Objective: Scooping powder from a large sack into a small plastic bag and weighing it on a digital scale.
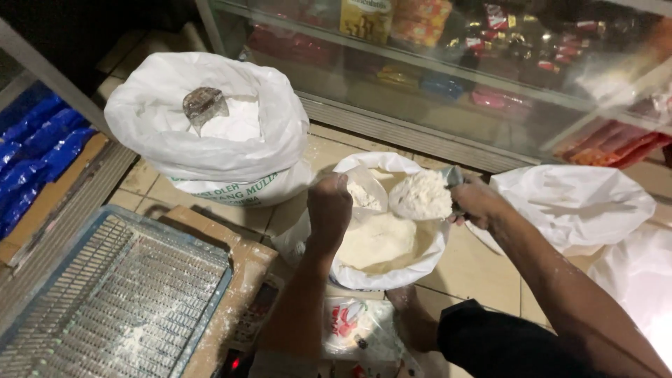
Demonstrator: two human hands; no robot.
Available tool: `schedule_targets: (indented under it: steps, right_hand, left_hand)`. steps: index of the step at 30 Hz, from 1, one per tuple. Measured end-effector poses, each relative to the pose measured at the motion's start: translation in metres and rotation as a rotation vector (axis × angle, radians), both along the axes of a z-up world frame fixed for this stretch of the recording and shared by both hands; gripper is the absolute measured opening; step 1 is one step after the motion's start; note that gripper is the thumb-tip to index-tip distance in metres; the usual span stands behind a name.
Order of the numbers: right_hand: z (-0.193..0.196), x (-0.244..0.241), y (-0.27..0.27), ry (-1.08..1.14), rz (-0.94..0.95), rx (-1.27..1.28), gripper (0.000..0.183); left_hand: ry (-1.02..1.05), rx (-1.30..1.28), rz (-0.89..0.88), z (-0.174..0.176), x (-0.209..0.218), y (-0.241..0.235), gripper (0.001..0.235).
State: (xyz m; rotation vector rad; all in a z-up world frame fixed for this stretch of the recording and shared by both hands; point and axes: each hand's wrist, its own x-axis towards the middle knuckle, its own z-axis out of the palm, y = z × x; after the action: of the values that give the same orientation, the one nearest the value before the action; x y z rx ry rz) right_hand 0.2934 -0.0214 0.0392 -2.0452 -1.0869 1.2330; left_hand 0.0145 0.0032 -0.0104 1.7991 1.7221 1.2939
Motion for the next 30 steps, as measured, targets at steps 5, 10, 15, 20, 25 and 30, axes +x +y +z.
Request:
schedule_targets:
  steps: [5, 10, 15, 20, 25, 30]
  right_hand:
    - [0.034, -0.027, 0.028, -0.012, -0.052, 0.047, 0.052]
    - [0.035, -0.071, 0.05, -0.083, 0.126, 0.072, 0.048]
    - [0.003, -0.091, 0.066, -0.057, 0.203, 0.168, 0.039]
    - [0.035, -0.119, 0.057, -0.884, 0.573, 0.093, 0.055]
    - [0.073, -0.155, 0.042, -1.015, 0.614, 0.011, 0.049]
    - [0.075, -0.15, 0.044, -0.985, 0.612, 0.072, 0.049]
  left_hand:
    - [0.104, 0.13, -0.014, -0.006, 0.002, 0.001, 0.022]
    - [0.079, 0.125, -0.007, -0.018, 0.013, 0.005, 0.022]
    - [0.189, 0.186, 0.024, -0.029, 0.018, 0.011, 0.023]
    - [0.384, 0.321, 0.091, -0.033, 0.015, 0.011, 0.025]
    - [0.369, 0.358, 0.132, -0.027, 0.011, 0.01, 0.028]
    - [0.622, 0.523, 0.188, -0.03, 0.002, 0.011, 0.03]
